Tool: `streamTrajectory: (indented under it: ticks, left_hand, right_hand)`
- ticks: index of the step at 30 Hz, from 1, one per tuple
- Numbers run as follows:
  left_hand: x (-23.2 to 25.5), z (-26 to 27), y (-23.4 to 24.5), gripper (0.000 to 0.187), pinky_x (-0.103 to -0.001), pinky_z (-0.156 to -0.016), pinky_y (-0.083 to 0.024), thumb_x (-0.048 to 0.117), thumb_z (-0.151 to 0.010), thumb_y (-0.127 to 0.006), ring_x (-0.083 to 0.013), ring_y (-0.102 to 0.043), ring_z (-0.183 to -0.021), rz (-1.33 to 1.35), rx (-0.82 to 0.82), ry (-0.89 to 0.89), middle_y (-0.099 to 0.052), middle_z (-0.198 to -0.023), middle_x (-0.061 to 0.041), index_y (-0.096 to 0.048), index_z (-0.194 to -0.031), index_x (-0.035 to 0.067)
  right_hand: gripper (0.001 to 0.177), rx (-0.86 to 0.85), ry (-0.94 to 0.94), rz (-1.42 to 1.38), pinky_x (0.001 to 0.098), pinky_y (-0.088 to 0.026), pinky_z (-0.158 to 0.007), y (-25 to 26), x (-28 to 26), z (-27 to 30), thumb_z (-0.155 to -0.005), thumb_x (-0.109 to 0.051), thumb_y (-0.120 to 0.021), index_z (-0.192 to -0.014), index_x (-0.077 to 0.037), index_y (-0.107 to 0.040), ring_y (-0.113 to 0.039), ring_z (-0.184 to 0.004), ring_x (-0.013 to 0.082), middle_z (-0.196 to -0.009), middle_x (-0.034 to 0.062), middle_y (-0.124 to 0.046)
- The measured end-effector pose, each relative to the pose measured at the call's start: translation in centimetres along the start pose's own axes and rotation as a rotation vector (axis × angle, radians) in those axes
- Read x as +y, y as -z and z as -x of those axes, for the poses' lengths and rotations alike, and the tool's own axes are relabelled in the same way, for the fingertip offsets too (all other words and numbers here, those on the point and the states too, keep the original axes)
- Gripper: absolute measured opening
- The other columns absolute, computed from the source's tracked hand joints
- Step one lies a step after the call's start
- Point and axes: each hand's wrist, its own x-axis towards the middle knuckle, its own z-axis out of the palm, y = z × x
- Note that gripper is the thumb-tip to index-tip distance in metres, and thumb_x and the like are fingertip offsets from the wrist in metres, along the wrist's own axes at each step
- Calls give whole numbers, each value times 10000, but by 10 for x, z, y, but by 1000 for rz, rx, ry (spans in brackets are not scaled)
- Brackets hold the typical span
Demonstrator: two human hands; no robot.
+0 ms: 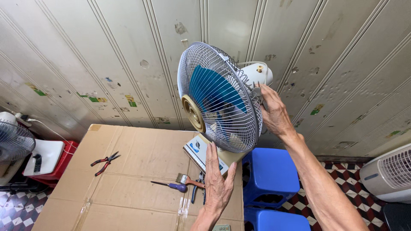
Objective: The person disassembles a white pedestal fan on a cardboard-covered table. They remove the front grille, unscrew the central hub nut, detach the blue fan blades, and then remove the rear grille using pliers and a screwdriver.
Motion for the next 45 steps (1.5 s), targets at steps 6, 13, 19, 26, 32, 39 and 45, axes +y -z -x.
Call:
streamTrajectory:
  ticks: [6, 13, 19, 26, 32, 39, 45]
  left_hand:
    - [-25, 24, -13, 837, -468, -1206, -295, 225, -946, -669, -426, -305, -1495, 44, -71, 159, -252, -1623, -296, -177, -1586, 8]
    - [-69, 63, -14, 614, -432, -1144, -385, 185, -922, -671, -347, -461, -1401, 79, -284, 354, -492, -1489, -221, -447, -1482, 69]
    - [-107, 97, 19, 371, -337, -907, -546, 272, -984, -575, -174, -716, -932, 236, -155, 667, -791, -924, -97, -708, -1266, 71]
    - [-164, 152, 38, 518, -288, -837, -519, 385, -1072, -527, -153, -693, -792, 385, 64, 946, -780, -766, -128, -772, -968, -59]
    - [-198, 200, 63, 533, -304, -1000, -491, 321, -930, -656, -139, -656, -1115, 574, 229, 836, -714, -1224, -86, -598, -1370, 27]
    - [-187, 217, 169, 584, -322, -1054, -466, 316, -950, -620, -207, -618, -1205, 644, 272, 1069, -678, -1341, -136, -548, -1465, 50]
    - [-219, 238, 255, 565, -342, -1119, -477, 316, -970, -581, -205, -653, -1255, 779, 398, 1086, -670, -1335, -108, -532, -1459, 37]
  right_hand:
    - [561, -71, -155, 8, 457, -419, -1163, -7, -6, 33, -893, -51, -717, -1427, -153, -580, -484, -1416, 369, -1573, 191, -457]
    - [853, -111, -511, -34, 496, -361, -1089, -27, 6, 108, -822, 140, -495, -1602, -96, -243, -258, -1456, 468, -1679, 231, -170]
    - [433, -344, -767, -138, 418, -520, -1005, -90, -1, 228, -916, -185, -606, -1323, -42, -642, -686, -1167, 322, -1280, 184, -696]
    - [431, -586, -1065, -632, 389, -587, -867, -162, -61, 337, -1027, -332, -585, -940, 71, -710, -763, -897, 237, -973, 169, -821]
    - [590, -712, -1036, -791, 384, -434, -1079, -185, -128, 323, -879, -211, -647, -1416, -48, -466, -514, -1315, 231, -1435, 131, -522]
    - [908, -625, -976, -955, 356, -287, -1194, -210, -248, 269, -927, -373, -659, -1615, -25, -179, -365, -1517, 268, -1657, 188, -350]
    - [925, -728, -1098, -875, 391, -431, -1132, -267, -334, 273, -885, -421, -637, -1610, -60, -189, -491, -1408, 284, -1620, 192, -324]
